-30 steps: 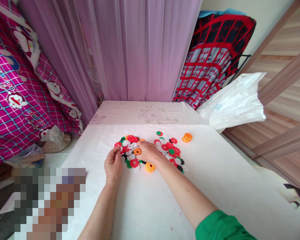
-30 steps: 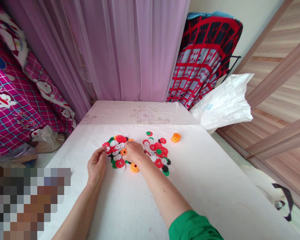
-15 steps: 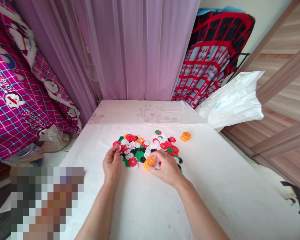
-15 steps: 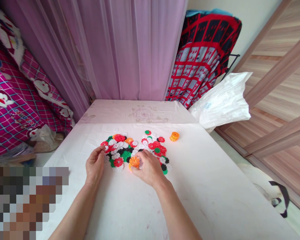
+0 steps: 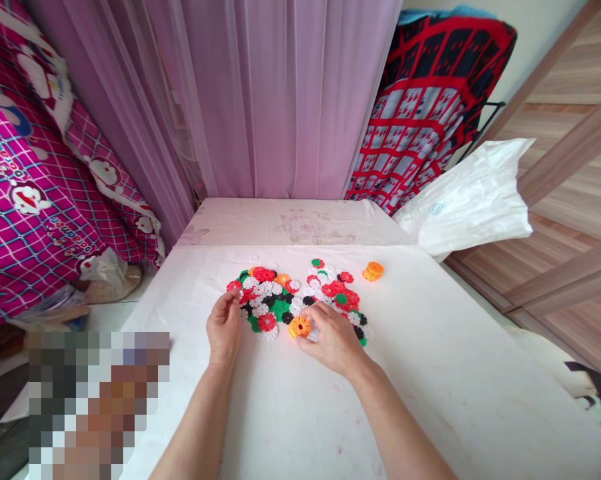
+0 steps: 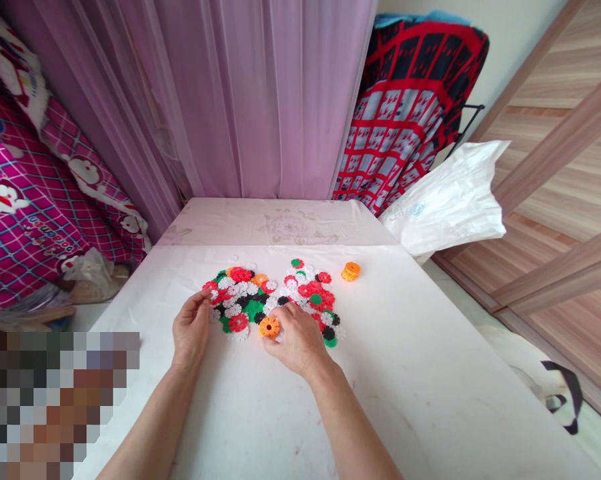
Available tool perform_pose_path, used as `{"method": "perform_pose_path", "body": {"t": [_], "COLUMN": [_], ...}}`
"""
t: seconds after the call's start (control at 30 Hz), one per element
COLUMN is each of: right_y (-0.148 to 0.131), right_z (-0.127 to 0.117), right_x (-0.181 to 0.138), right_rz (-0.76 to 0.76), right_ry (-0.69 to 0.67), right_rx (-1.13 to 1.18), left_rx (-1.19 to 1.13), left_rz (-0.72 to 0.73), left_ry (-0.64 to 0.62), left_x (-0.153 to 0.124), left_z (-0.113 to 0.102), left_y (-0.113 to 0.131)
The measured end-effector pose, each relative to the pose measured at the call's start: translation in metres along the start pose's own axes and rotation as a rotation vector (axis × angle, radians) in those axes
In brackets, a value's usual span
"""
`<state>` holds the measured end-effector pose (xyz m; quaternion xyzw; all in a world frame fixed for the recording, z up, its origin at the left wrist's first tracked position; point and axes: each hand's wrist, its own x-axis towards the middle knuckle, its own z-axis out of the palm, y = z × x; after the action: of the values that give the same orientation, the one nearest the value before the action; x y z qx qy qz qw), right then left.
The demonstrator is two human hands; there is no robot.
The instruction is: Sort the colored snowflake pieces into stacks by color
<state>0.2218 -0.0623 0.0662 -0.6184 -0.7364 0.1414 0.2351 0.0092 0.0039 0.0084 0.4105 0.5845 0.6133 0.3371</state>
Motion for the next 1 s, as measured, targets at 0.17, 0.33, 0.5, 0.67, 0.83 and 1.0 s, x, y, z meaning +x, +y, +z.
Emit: {"method": "perform_pose_path", "body": {"t": [0.17, 0.33, 0.5, 0.67, 0.83, 1.0], "right_y": [0.001, 0.008, 0.019, 0.019, 0.005, -0.019], "right_z": [0.001, -0.004, -0.006, 0.008, 0.026, 0.038], "right_x": [-0.001, 0.0, 0.028, 0.079, 0.117, 0.138], "right_rz": [-0.001, -0.014, 0.032, -0.005, -0.137, -0.259], "right_ry": [0.004, 0.046, 0.028, -0.052, -0.175, -0.287], "right_rx": [-0.018, -0.002, -0.019, -0.087, -0.072, -0.146], "left_rx": [0.005, 0.007, 0.027, 0.011, 0.004, 0.005], "left_rz": [-0.003, -0.006, -0.001, -0.012, -0.011, 0.009], "left_ry": [0.008, 0.011, 0.004, 0.009, 0.011, 0.001], "left_x": [0.0, -0.001, -0.002, -0.001, 0.0, 0.0], "left_z": [0.0, 0.0, 0.0, -0.001, -0.001, -0.002], "left_y": [0.002, 0.004, 0.004, 0.002, 0.001, -0.001]}}
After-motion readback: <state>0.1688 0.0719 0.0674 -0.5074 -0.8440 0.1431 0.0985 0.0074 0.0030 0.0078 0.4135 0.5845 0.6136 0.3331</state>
